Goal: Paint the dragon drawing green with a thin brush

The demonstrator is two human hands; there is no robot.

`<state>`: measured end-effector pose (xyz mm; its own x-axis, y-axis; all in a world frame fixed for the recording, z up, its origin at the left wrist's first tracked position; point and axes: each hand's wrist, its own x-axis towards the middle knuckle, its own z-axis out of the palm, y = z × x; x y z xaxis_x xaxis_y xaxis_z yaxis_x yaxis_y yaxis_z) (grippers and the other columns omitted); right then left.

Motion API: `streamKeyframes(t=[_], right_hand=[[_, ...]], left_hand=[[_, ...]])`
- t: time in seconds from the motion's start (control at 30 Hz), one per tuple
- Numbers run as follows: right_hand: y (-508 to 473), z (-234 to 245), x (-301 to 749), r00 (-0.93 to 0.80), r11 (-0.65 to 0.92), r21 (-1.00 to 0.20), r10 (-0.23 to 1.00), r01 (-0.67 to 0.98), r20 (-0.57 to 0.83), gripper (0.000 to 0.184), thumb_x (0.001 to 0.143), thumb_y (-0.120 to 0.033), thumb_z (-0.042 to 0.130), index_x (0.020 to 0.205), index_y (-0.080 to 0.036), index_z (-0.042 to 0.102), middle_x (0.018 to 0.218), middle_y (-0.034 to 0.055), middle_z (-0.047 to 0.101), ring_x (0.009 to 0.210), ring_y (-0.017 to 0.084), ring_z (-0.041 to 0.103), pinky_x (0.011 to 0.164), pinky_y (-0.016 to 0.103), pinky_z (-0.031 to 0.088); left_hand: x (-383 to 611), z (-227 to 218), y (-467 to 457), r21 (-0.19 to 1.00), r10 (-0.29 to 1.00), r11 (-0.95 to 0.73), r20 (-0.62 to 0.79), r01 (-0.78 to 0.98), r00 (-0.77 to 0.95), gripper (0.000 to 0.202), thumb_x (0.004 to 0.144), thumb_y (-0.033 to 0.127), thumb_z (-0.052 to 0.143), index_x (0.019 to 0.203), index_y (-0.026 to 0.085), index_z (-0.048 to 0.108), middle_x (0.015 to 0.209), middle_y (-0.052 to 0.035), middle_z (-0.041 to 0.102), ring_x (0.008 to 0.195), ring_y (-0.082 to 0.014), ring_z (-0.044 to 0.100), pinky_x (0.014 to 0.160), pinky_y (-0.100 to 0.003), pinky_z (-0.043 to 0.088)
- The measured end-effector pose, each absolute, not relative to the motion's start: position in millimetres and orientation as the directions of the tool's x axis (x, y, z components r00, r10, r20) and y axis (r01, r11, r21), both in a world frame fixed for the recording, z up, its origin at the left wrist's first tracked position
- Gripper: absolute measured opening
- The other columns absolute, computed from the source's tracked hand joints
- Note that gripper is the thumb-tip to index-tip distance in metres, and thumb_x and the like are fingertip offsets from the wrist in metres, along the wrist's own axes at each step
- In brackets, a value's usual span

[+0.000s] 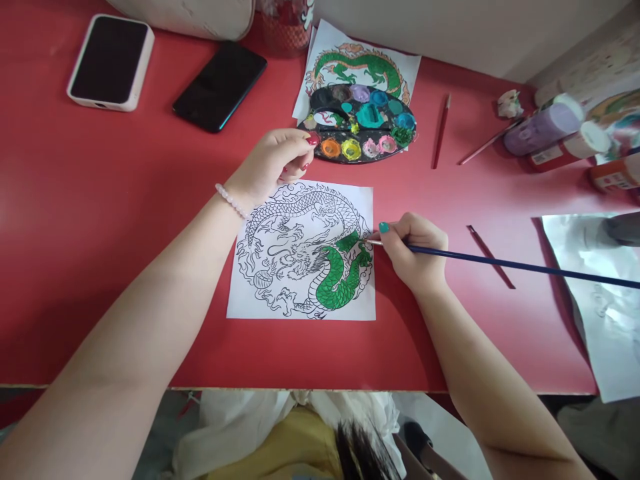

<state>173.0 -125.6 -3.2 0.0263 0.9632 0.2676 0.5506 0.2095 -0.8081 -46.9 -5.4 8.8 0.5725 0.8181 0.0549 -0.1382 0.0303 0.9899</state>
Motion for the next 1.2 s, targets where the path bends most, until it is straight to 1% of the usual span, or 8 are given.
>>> streamKeyframes(t=[0.2,0.4,0.53,0.77,0.9,0.97,1.07,1.2], right_hand=[[-125.2,-4.6,173.0,0.074,0.185,-0.795,0.958,0.577,0.277,0.034,0.077,-0.016,0.056,0.053,-0.02,0.031,0.048,-0.0052,0.038,0.046,0.008,0.044,0.045,0.024,0.031],[-126.6,-5.5,173.4,0.079,0.171,-0.82,0.964,0.546,0.254,0.035,0.078,-0.021,0.056,0.053,-0.02,0.032,0.05,-0.0048,0.04,0.046,0.008,0.042,0.046,0.024,0.032],[-126.8,-4.7,173.0,0.062,0.173,-0.813,0.967,0.556,0.248,0.035,0.077,-0.019,0.056,0.053,-0.02,0.032,0.049,-0.005,0.04,0.045,0.007,0.041,0.046,0.024,0.032],[-124.6,-2.3,171.8,0.106,0.158,-0.781,0.956,0.604,0.275,0.034,0.077,-0.016,0.056,0.052,-0.019,0.032,0.048,-0.0053,0.037,0.047,0.007,0.043,0.046,0.024,0.031],[-125.5,-3.2,172.5,0.077,0.167,-0.81,0.965,0.563,0.252,0.035,0.078,-0.021,0.056,0.053,-0.02,0.032,0.049,-0.0046,0.037,0.047,0.008,0.042,0.046,0.024,0.033],[-125.6,-3.5,172.4,0.054,0.176,-0.815,0.968,0.552,0.246,0.036,0.078,-0.022,0.056,0.052,-0.02,0.032,0.049,-0.0043,0.038,0.046,0.008,0.041,0.046,0.025,0.033],[-124.8,-3.0,171.5,0.069,0.178,-0.79,0.961,0.586,0.268,0.036,0.078,-0.021,0.056,0.052,-0.02,0.032,0.048,-0.0045,0.037,0.046,0.008,0.04,0.045,0.025,0.03],[-123.4,-1.8,170.7,0.108,0.164,-0.777,0.952,0.608,0.285,0.036,0.076,-0.016,0.056,0.051,-0.02,0.031,0.047,-0.0053,0.034,0.045,0.008,0.04,0.044,0.024,0.028]], left_hand=[[-48.3,9.6,-5.7,0.999,0.81,0.014,0.013,-0.041,0.586,0.022,0.085,0.023,0.035,0.064,0.018,0.034,0.058,0.0059,0.018,0.046,-0.0023,0.018,0.052,-0.021,0.011],[-48.2,10.1,-7.0,0.995,0.805,-0.007,0.065,-0.101,0.589,0.025,0.083,0.025,0.041,0.061,0.017,0.036,0.053,0.007,0.018,0.045,-0.0025,0.019,0.051,-0.022,0.01],[-48.1,8.7,-6.7,0.996,0.812,-0.038,0.08,-0.084,0.579,0.025,0.084,0.024,0.037,0.06,0.017,0.035,0.053,0.0079,0.018,0.046,-0.0009,0.017,0.054,-0.022,0.01],[-48.1,7.4,-6.2,0.988,0.804,-0.094,0.001,0.125,0.594,0.021,0.087,0.026,0.022,0.073,0.016,0.033,0.067,0.0043,0.02,0.059,-0.002,0.025,0.062,-0.024,0.015],[-46.6,8.0,-5.9,0.996,0.834,-0.076,0.039,0.043,0.551,0.022,0.085,0.027,0.028,0.065,0.019,0.03,0.061,0.0062,0.015,0.057,-0.0032,0.017,0.058,-0.023,0.015],[-46.5,9.9,-6.2,0.997,0.814,-0.049,0.004,0.061,0.581,0.021,0.085,0.021,0.025,0.065,0.017,0.031,0.062,0.0062,0.014,0.054,0.0002,0.016,0.058,-0.022,0.014],[-46.8,13.0,-7.1,0.998,0.815,-0.029,-0.005,0.048,0.579,0.021,0.085,0.018,0.024,0.066,0.016,0.031,0.062,0.0066,0.013,0.051,0.0026,0.017,0.058,-0.02,0.012],[-46.7,13.4,-8.0,0.999,0.819,0.002,0.022,-0.042,0.574,0.021,0.084,0.021,0.034,0.064,0.017,0.033,0.056,0.0082,0.015,0.046,0.001,0.018,0.054,-0.02,0.01]])
